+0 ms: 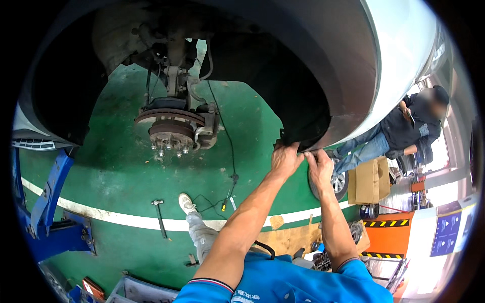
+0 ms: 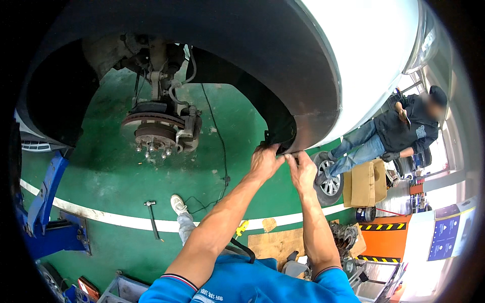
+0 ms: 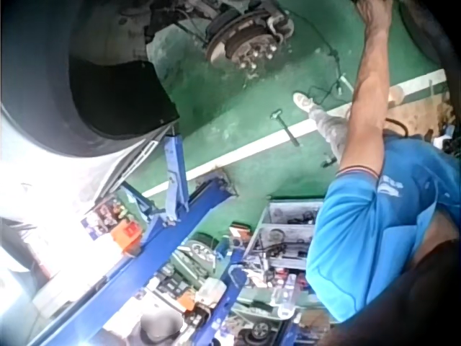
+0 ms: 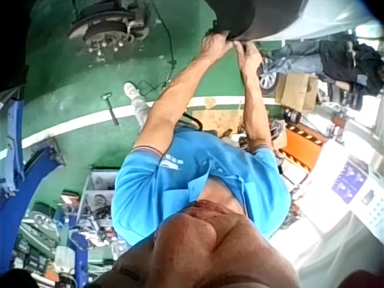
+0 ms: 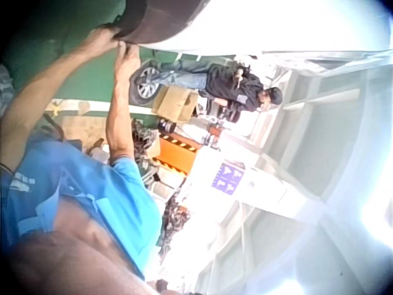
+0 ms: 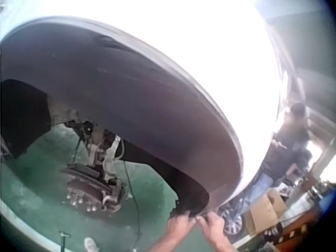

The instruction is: The person aligns and secures a black plastic wheel arch liner inside the front wheel well of a white car. They repeatedly press and adjust the liner edges to fit the contours of the wheel well, using both hands to hold and position the part.

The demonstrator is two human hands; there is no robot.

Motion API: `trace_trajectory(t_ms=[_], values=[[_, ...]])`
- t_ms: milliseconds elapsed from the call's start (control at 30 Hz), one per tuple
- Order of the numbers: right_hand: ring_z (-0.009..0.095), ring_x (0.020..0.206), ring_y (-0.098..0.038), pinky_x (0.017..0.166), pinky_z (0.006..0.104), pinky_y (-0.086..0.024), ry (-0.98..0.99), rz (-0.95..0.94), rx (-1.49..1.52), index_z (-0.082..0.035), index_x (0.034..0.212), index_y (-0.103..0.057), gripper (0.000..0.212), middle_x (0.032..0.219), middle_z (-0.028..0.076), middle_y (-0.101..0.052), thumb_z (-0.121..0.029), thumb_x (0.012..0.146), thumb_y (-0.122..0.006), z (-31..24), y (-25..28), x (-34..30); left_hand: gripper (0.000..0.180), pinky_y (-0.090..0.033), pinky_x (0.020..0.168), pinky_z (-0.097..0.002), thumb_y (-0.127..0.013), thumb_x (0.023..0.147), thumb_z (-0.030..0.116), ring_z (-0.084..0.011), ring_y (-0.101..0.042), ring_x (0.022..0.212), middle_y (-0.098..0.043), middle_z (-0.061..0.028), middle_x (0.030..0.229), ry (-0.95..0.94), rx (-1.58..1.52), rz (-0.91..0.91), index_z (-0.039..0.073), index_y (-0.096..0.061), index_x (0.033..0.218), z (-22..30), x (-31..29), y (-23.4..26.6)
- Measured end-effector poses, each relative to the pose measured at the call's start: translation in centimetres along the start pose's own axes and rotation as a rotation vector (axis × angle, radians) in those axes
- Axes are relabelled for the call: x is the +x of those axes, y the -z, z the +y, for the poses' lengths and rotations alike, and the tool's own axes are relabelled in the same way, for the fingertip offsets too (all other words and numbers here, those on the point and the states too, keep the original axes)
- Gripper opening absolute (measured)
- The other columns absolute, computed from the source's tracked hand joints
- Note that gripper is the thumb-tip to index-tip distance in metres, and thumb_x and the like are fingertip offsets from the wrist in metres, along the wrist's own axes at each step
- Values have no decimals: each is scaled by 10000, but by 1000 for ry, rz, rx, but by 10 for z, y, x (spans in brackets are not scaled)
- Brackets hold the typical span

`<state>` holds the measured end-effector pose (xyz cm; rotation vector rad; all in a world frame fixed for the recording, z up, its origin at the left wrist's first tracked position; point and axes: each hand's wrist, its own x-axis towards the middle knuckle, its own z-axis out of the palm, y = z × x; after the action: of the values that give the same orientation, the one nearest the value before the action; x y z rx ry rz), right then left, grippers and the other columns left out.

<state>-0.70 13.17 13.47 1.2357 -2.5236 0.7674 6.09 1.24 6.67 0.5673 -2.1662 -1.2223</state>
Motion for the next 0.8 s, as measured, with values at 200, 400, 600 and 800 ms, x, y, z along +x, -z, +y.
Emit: trace_trajectory(t_ms=[200,400,600,800], values=[[356,684,-662,632,403,-507,5,5,14,-5,864,-662,247,769,196,-667,-242,907,-717,1,-1,-2,549,-492,948,-494,-757,793,241,-422,-628,1044,-678,-235,1128,5,-2,8,73,-616,1297,5,-1,2],[375,720,-659,648,421,-513,31,8,8,-32,851,-668,217,787,173,-670,-236,898,-725,1,-3,0,545,-493,946,-493,-758,792,239,-421,-627,1050,-665,-256,1145,40,3,-32,67,-620,1290,9,1,8],[377,723,-659,645,426,-510,10,5,18,-38,864,-669,218,791,172,-670,-247,902,-720,5,-6,-2,593,-477,979,-498,-746,792,256,-441,-613,1082,-655,-254,1182,26,-29,-28,74,-586,1333,5,-1,6],[377,729,-662,645,426,-512,-35,-16,4,-44,858,-661,240,793,177,-669,-272,901,-722,6,-5,-4,673,-462,1012,-496,-751,772,297,-438,-588,1151,-635,-244,1244,29,-41,-71,81,-550,1376,9,-4,13]])
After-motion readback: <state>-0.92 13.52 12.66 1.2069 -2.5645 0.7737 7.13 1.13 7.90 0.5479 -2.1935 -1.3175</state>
